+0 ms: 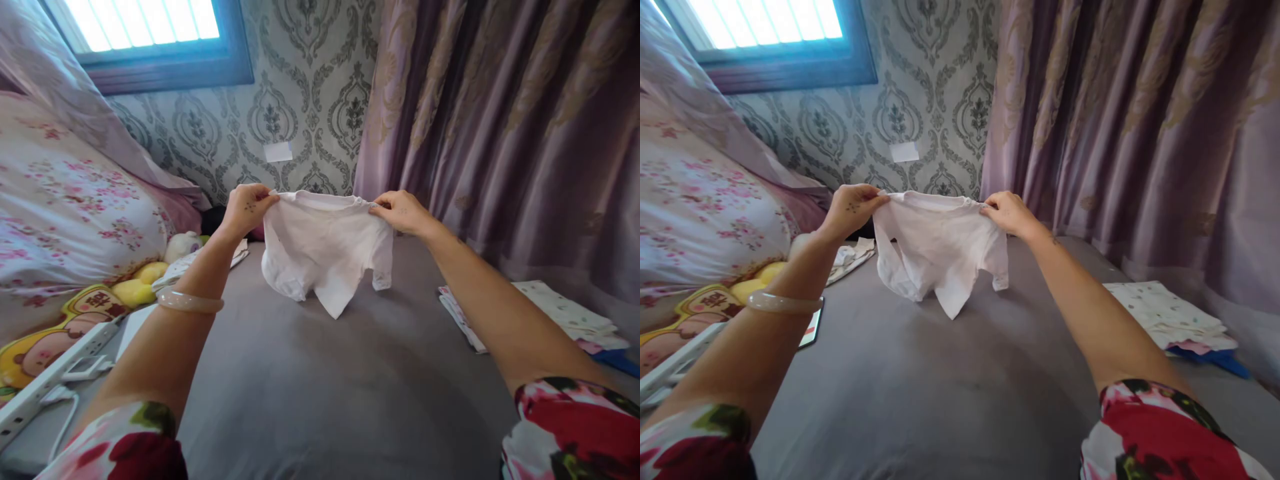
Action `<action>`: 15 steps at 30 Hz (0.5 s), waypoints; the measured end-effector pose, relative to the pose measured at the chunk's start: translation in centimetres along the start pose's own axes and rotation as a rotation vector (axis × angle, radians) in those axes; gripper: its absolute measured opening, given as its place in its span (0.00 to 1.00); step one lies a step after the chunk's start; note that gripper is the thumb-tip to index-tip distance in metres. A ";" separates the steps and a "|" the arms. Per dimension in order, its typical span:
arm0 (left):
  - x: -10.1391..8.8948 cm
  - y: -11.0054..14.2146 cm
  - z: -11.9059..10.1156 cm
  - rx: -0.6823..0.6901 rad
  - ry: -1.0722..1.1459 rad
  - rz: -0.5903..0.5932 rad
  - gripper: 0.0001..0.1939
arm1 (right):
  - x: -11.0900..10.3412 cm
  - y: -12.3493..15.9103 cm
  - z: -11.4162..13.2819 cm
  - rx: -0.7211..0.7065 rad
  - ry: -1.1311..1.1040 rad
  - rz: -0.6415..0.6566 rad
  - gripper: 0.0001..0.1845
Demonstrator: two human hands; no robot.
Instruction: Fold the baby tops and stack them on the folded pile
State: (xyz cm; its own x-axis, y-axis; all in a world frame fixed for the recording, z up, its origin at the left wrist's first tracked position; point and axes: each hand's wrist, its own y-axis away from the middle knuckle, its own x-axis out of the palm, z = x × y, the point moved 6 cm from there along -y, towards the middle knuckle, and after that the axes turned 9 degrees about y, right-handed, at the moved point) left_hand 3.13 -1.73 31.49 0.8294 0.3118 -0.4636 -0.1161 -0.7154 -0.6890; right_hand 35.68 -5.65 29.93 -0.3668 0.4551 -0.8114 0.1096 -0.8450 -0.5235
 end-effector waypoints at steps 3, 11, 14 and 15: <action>-0.7 -0.8 -0.9 0.081 -0.106 -0.052 0.10 | -0.6 -1.3 0.5 -0.042 0.045 -0.024 0.17; -0.1 -2.3 0.7 0.016 0.030 0.007 0.08 | -0.6 -2.6 1.0 -0.104 0.293 -0.175 0.16; 0.4 -2.7 0.9 -0.045 0.163 -0.076 0.09 | -0.9 -2.7 1.7 -0.085 0.346 -0.297 0.17; 1.1 -2.8 0.9 -0.059 0.181 -0.043 0.09 | -0.5 -2.8 2.1 -0.109 0.359 -0.272 0.17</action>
State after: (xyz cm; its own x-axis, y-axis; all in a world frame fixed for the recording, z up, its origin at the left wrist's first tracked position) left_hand 3.87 1.13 32.44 0.9183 0.2289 -0.3232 -0.0509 -0.7411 -0.6695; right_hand 33.65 -4.07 32.36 -0.0548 0.7411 -0.6691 0.1567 -0.6555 -0.7388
